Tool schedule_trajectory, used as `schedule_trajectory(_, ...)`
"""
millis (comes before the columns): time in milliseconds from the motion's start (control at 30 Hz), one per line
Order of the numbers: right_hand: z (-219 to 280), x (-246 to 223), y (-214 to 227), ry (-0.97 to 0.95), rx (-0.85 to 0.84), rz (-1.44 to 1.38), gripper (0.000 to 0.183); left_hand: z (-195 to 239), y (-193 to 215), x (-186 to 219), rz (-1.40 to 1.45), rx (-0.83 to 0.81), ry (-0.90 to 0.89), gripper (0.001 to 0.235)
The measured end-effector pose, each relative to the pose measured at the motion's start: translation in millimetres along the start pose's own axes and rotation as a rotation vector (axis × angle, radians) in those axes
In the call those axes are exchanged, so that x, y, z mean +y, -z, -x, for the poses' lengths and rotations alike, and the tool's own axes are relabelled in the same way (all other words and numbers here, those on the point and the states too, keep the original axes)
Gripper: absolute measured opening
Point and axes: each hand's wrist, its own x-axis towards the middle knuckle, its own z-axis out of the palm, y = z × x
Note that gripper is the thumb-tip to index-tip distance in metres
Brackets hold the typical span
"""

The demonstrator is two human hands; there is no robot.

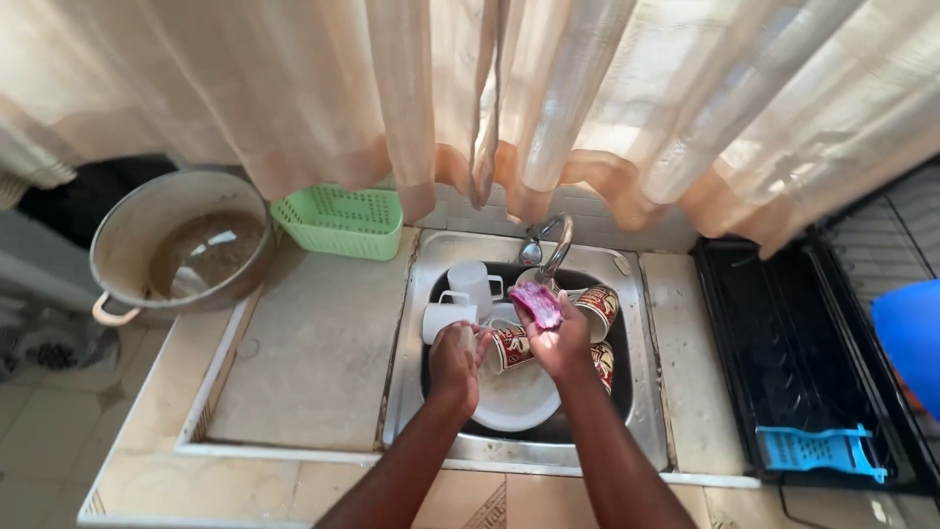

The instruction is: Washing and rinsing mugs in a kitchen sink using a cloth

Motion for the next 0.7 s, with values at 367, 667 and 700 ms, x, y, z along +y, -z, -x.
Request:
schedule_trajectory(367,50.7,43.8,-16.8,0.151,-0.224,0.362,0.035,41.7,-22.8,15.0,-0.285,-0.160,-0.055,0.014)
schedule_trajectory(667,119.4,72.7,-16.7,0.251,-0.165,0.713,0.049,80.9,-46.9,21.8,-0.597,0.007,-0.096,0.031)
schedule_trajectory(700,121.1,74.3,-12.3,0.252,-0.169,0.712,0.049,69.2,-44.2,17.5,-0.596,0.007,-0.100,0.031)
